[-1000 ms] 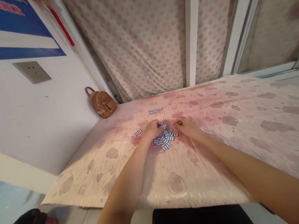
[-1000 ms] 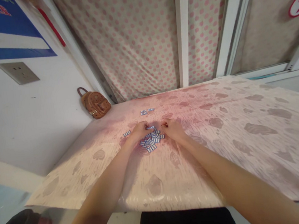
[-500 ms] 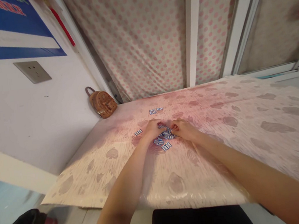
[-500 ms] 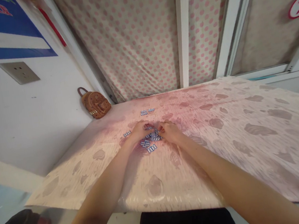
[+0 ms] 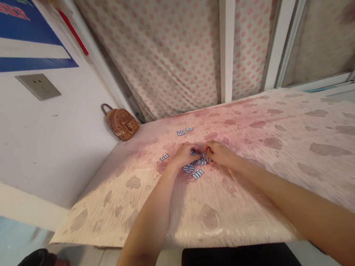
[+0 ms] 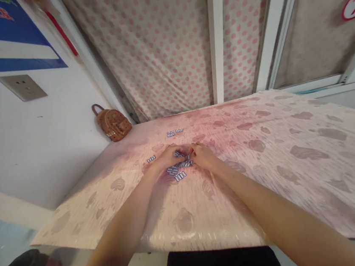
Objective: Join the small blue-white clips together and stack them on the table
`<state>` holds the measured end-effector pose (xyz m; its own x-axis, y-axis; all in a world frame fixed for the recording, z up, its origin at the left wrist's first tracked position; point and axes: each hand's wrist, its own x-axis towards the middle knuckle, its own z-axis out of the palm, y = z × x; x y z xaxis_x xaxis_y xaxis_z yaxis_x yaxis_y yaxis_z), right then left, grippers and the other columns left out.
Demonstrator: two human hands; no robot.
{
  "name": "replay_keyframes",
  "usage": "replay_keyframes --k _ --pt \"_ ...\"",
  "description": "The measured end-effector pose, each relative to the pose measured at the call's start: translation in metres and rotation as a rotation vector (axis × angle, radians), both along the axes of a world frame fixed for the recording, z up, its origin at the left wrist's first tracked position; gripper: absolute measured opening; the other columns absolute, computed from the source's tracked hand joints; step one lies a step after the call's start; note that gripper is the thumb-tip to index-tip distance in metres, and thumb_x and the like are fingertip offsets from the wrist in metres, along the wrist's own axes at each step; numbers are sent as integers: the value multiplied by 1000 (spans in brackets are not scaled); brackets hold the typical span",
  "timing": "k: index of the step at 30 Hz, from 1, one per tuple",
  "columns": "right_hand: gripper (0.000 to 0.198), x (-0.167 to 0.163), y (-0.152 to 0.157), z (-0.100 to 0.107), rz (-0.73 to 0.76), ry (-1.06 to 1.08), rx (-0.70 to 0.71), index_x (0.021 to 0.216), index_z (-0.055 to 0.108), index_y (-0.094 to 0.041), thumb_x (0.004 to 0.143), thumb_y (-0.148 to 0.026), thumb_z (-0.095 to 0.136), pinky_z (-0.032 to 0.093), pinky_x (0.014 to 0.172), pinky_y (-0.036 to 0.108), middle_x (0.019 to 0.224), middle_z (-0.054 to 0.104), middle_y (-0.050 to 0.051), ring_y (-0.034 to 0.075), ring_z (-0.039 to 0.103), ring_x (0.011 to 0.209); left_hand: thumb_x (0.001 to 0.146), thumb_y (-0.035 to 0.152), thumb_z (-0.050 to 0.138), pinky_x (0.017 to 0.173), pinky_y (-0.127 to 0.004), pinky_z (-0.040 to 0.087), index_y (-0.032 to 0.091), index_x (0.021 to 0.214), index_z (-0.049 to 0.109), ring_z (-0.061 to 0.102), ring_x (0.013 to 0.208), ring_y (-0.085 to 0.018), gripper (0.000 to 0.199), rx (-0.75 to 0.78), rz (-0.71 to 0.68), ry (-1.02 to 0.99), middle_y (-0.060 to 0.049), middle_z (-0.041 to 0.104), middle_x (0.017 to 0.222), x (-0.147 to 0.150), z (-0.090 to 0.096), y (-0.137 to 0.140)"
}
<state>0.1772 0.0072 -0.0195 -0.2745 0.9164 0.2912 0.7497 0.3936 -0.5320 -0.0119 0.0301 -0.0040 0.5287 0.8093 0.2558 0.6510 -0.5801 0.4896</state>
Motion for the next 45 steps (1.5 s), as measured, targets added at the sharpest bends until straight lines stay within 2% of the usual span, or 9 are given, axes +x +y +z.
replay_keyframes --k 4,8,12,17,22,30,35,39,45 --pt "18 2 1 1 -27 26 -25 83 66 -16 79 -9 50 40 72 24 87 66 7 15 59 78 73 17 74 85 -29 45 16 84 72 62 91 -19 12 -2 9 -26 -4 71 89 1 0 -3" --pt "8 2 0 1 29 68 -50 76 65 -17 77 -19 58 40 67 24 78 64 4 15 58 72 73 13 72 87 -30 45 16 82 71 62 91 -19 10 19 19 -28 -3 70 87 3 2 -4" --pt "9 3 2 -1 48 124 -4 72 62 -18 75 -15 55 39 65 23 75 63 2 14 57 69 75 13 71 90 -31 44 16 82 70 62 92 -20 8 62 14 -36 -4 70 88 3 3 -5" --pt "12 4 7 -4 4 188 26 72 60 -19 76 -14 51 40 63 23 71 64 1 14 58 66 77 15 70 90 -30 44 18 86 72 62 93 -20 11 59 -44 -49 -3 71 90 2 2 -7" --pt "15 4 2 1 -14 165 -49 75 63 -19 77 -12 50 39 63 22 73 69 1 13 61 68 76 16 71 88 -30 45 18 91 74 61 95 -21 15 63 -23 -24 -3 71 92 3 3 -9" --pt "16 5 2 1 -91 105 -39 81 65 -19 80 -12 50 39 64 23 79 71 3 15 63 72 75 14 72 88 -30 44 17 86 71 60 94 -20 11 36 -15 -26 -4 70 89 4 3 -8" --pt "14 3 2 2 -52 137 -75 80 64 -19 82 -16 51 42 65 24 79 71 4 16 64 72 76 11 70 91 -31 44 17 80 69 60 92 -19 7 62 -11 -55 -3 69 86 5 2 -7" --pt "11 2 1 3 45 187 -98 76 63 -18 81 -26 57 40 60 24 74 68 3 16 61 68 77 15 70 88 -31 45 15 78 68 60 91 -19 2 19 33 -210 -4 67 86 7 0 -3" --pt "13 4 7 1 44 360 -8 70 56 -20 79 -30 55 38 59 24 66 58 -2 13 53 63 78 28 71 72 -23 46 13 80 61 60 74 -12 18 -307 56 -637 -2 64 80 15 -2 -1"
